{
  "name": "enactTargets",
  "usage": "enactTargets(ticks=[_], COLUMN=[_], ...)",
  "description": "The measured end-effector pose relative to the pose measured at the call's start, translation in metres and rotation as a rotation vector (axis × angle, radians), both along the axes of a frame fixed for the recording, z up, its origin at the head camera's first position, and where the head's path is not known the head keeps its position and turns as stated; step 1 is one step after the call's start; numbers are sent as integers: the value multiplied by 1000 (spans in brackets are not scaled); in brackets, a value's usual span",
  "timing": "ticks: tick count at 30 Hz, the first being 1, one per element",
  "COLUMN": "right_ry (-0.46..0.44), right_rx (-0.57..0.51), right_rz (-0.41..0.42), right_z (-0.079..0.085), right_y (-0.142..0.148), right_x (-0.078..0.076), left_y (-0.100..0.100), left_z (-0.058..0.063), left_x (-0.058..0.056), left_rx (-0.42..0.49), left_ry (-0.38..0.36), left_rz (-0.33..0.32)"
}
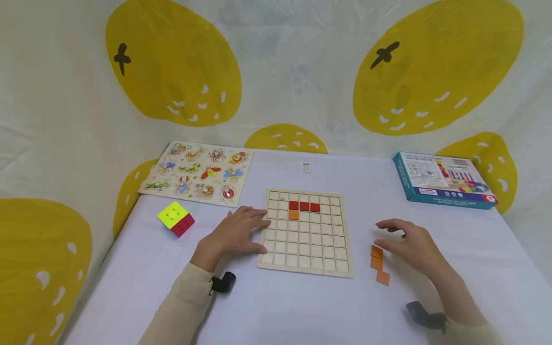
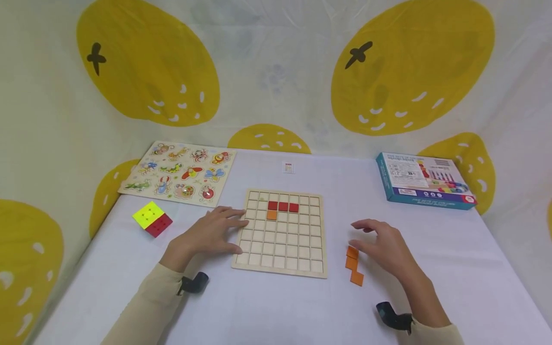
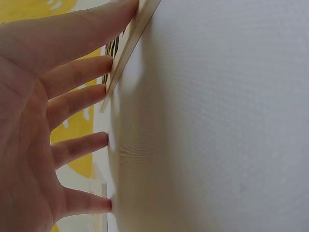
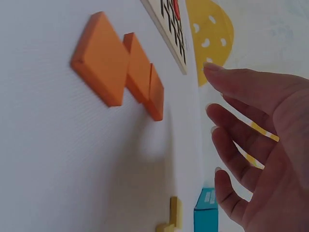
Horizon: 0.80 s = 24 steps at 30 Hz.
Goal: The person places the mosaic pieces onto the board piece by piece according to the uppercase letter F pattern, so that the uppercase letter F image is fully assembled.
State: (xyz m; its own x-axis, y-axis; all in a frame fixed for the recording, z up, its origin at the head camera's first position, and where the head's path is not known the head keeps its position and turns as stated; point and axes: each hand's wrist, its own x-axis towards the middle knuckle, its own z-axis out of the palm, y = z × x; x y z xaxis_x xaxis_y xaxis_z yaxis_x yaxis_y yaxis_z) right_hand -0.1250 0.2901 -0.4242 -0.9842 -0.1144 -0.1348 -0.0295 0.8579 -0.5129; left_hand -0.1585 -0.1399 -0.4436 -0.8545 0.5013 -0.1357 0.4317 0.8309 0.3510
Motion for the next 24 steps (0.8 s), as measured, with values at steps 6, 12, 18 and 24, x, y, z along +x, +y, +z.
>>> enactTargets(ticks=[6,12,18,24], right_ry=[-54,-72,-34,-33], right_rx=[21,34,30,18], right_rz=[2,6,13,-5], right_z=[-9,-21,-27,-27], right_y=[4,8,7,3], right_x=[10,14,14,10], left_y=[0,0,-1,-1], left_z=[2,1,0,-3], left_x=[1,2,1,0], left_rx=[2,1,0,-7], left_ry=[-3,5,10,3], left_rz=[-1,-4,-1,4])
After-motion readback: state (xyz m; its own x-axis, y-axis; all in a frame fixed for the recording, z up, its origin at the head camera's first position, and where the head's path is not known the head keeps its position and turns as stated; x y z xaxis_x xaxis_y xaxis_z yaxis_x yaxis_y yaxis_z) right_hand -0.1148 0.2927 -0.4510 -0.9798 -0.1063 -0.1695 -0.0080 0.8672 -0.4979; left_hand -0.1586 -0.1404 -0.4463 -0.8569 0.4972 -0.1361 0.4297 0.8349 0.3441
